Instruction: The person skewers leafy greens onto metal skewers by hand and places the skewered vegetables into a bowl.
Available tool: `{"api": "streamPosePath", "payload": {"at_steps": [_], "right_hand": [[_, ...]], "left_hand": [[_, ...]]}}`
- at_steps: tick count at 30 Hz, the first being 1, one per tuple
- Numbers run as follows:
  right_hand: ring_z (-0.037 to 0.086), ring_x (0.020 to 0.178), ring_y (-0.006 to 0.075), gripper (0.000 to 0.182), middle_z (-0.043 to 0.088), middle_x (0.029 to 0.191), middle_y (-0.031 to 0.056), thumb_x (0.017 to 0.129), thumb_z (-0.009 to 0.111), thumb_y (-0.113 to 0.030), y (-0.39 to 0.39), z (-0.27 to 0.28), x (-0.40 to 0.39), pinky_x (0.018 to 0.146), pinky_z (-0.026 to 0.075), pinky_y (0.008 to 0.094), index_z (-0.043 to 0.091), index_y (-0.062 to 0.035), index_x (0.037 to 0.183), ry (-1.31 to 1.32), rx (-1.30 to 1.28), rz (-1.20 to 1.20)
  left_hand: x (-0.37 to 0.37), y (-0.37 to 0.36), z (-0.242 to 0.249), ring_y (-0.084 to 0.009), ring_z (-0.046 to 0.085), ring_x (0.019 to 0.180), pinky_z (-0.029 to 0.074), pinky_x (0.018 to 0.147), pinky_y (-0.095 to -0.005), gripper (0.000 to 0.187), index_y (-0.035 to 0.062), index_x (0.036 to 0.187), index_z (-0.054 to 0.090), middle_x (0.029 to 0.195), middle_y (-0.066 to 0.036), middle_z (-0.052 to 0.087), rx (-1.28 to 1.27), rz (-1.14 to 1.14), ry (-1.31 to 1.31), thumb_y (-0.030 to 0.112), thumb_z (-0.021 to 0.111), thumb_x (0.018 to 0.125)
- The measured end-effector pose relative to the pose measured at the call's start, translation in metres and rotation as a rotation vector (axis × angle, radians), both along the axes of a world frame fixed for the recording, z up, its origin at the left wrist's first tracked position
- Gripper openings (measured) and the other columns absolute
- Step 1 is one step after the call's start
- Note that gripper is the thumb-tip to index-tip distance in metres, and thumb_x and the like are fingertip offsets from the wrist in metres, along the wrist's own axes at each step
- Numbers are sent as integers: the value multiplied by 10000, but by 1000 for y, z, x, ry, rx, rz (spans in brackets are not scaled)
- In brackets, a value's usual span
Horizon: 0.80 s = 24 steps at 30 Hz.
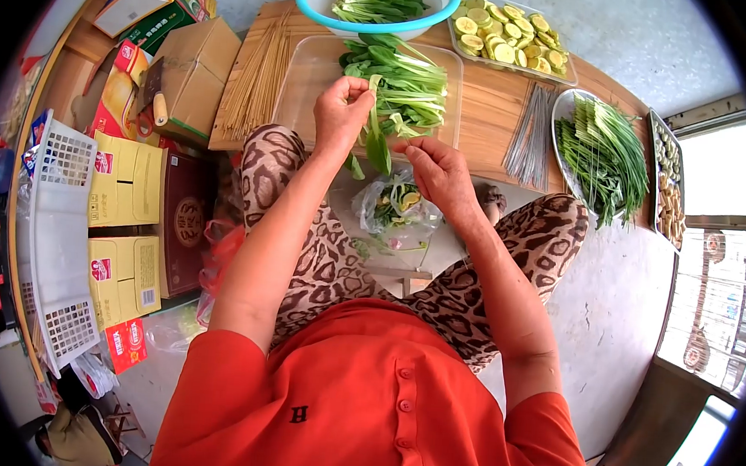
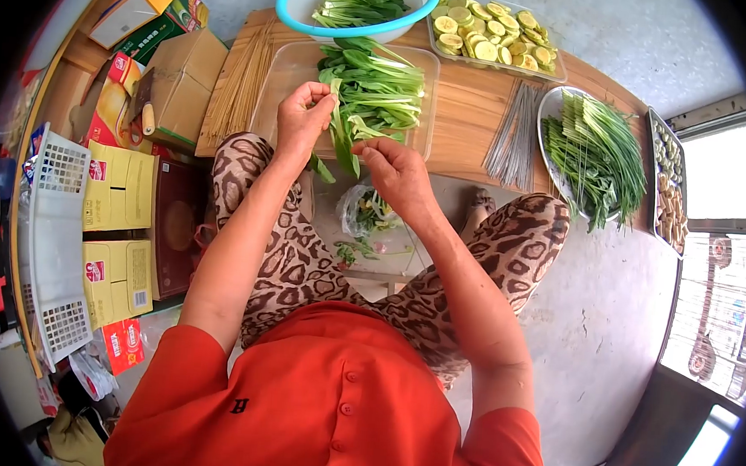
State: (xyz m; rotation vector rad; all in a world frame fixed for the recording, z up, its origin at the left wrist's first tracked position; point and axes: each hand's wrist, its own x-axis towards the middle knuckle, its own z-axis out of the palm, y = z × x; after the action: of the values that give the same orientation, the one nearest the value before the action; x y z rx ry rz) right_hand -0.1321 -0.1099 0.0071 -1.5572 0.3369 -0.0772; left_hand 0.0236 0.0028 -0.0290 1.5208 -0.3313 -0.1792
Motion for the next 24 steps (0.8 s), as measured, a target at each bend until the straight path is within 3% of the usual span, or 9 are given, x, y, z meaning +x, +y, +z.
{"api": "streamPosePath", "payload": {"at_steps": [8, 11, 13, 17, 20, 21, 24], "right_hand": [[382, 523, 30, 216, 445, 597, -68, 934, 512, -156, 1, -2, 0, 480, 326, 211, 655, -8, 1000, -3, -8, 3], [381, 520, 30, 213, 445, 594, -66, 935, 512, -155, 1, -3, 0, 478, 324, 210, 656, -11, 1000, -14, -27, -5], [381, 516, 30, 212, 431, 584, -69, 939, 506, -161, 0, -3, 1, 477, 323, 208, 657, -24, 997, -1, -16, -21], [383, 492, 31, 209, 421, 563, -69, 944, 501, -168, -6, -5, 3, 455, 314, 207, 651, -33, 999, -12, 46, -38], [372, 453, 31, 203, 423, 544, -67, 947, 509, -183, -13, -10, 6, 417, 290, 207, 639, -33, 988, -22, 114, -64], [364, 439, 29, 199, 430, 542, -65, 944, 522, -188, -15, -10, 7, 404, 278, 206, 633, -28, 982, -24, 127, -104], [347, 426, 20, 175, 455, 550, -68, 923, 579, -188, -15, -10, 11, 388, 256, 200, 620, -22, 961, -27, 152, -175]], "left_hand": [[0, 1, -1, -56, 540, 554, 441, 498, -226, 98, 7, 867, 642, 707, -7, 637, 1, 7, -4, 74, 654, 796], [-5, 0, 2, -42, 494, 556, 390, 486, -212, 75, 5, 891, 617, 733, 7, 604, 63, 9, -67, 54, 637, 839], [-7, -1, 1, -30, 527, 584, 410, 502, -207, 64, 11, 887, 626, 731, 8, 617, 134, 29, -294, 47, 641, 837], [-22, -4, 6, -13, 530, 583, 420, 517, -208, 117, 11, 927, 622, 758, -2, 637, 217, -105, -473, 17, 647, 812], [-26, -8, 7, -27, 526, 564, 427, 523, -217, 214, 20, 996, 609, 836, -14, 646, 225, -223, -410, -3, 662, 790], [-27, -7, 8, -43, 527, 569, 435, 539, -221, 286, 26, 1033, 584, 936, -30, 639, 245, -255, -327, -8, 684, 768], [-26, -7, 6, -80, 543, 598, 457, 566, -242, 261, 23, 976, 566, 945, -47, 609, 294, -264, -328, 11, 701, 753]]}}
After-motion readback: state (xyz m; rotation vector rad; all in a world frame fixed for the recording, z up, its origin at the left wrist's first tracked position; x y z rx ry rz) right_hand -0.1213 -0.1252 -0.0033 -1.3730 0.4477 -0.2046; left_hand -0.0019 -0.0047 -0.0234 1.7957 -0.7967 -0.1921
